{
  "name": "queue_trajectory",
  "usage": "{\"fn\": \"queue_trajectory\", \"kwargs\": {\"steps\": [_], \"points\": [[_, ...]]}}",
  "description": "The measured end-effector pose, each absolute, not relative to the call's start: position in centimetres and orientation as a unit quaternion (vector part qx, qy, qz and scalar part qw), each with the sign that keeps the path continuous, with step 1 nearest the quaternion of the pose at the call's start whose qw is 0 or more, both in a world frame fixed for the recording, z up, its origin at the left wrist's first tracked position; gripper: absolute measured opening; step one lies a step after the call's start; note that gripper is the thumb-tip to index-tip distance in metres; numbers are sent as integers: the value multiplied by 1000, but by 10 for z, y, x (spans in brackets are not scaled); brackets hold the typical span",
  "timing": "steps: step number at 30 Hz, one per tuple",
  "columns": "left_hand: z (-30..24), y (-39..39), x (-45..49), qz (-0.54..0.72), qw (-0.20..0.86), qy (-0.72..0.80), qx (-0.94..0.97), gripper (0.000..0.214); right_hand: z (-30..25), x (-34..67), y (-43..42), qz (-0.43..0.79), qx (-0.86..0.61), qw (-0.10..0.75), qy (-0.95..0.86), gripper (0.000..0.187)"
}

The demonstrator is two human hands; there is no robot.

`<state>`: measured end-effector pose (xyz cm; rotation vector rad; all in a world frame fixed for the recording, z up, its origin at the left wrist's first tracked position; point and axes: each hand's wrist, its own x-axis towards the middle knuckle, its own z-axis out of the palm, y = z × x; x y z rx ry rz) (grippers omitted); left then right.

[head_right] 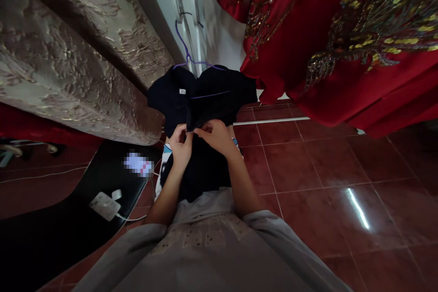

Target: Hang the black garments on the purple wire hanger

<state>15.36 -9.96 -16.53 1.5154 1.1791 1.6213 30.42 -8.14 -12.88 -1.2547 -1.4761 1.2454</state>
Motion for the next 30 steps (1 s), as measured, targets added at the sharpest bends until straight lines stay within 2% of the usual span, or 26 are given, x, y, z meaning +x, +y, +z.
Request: {"fn": "queue_trajectory", "kwargs": {"steps": [5,12,22,27,30], "points": [[-156,-101,149,599,265,445,610,12,-131,298,-86,528,-485,427,-552,30],[-152,-101,146,583,230,429,651,17,-131,293,-87,516,-470,464,-546,31],[-152,-103,146,561,225,438,665,22,-126,295,-91,510,-492,455,-540,38],[-155,-94,122,618,125,507,588,19,-119,293,-93,534,-526,448,-488,41],[-159,-92,112,603,156,529,576,16,-120,292,-92,559,-518,452,-464,44]]}}
